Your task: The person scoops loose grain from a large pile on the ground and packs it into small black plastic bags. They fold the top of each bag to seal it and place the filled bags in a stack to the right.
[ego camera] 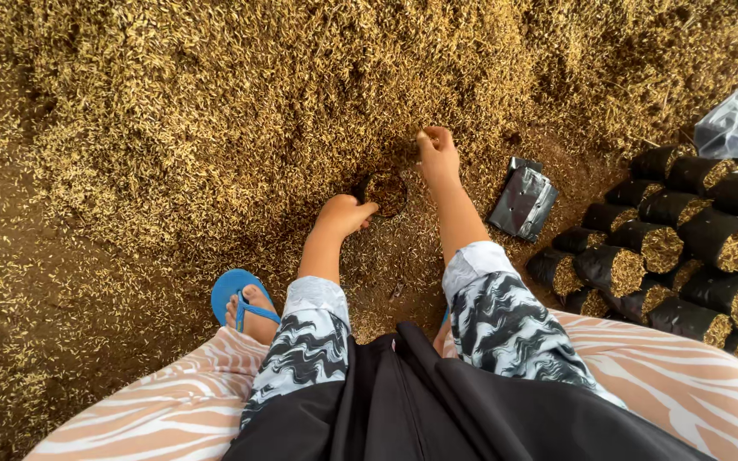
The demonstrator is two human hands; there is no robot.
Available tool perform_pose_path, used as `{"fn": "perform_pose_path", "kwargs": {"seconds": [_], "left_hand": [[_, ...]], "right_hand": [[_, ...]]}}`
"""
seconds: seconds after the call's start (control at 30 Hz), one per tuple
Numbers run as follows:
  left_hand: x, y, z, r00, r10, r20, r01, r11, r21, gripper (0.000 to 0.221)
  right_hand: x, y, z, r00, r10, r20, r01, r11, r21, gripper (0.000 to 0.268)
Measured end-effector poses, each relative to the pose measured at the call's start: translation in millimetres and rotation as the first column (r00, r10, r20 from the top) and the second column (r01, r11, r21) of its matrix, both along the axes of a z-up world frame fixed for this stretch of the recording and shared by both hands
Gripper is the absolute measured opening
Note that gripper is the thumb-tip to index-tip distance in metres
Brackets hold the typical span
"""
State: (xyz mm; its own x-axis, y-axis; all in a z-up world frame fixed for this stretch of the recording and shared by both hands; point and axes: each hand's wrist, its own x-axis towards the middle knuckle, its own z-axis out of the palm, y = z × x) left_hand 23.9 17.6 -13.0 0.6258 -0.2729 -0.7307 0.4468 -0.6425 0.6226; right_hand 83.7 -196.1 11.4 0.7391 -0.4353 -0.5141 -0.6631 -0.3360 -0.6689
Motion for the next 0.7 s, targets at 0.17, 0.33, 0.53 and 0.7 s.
{"fn": "perform_pose_path", "kwargs": {"seconds": [0.17, 0.33, 0.53, 0.7], "left_hand": [[1.9, 0.3, 1.4, 0.999, 0.008, -0.036, -0.008, 1.000, 0.000, 0.047], [0.9, 1.1, 6.6, 1.000, 0.004, 0.005, -0.004, 1.000, -0.028, 0.049], [2.1, 2.3, 22.8, 0.997, 0.079, 0.003, -0.079, 0.997, 0.007, 0.040], [1.3, -0.9, 33.6, 0.987, 0.141, 0.076, -0.147, 0.985, 0.089, 0.033]], "right_hand": [[-1.0, 43.8, 24.0, 0.979, 0.202, -0.028, -0.200, 0.916, -0.347, 0.078], [-2.3, 43.0, -5.0, 0.924, 0.382, 0.033, -0.304, 0.782, -0.544, 0.056], [0.1, 0.0, -0.1, 0.953, 0.301, 0.020, -0.297, 0.949, -0.109, 0.044], [-22.3, -1.0, 34.1, 0.850, 0.517, 0.099, -0.521, 0.853, 0.031, 0.041]]}}
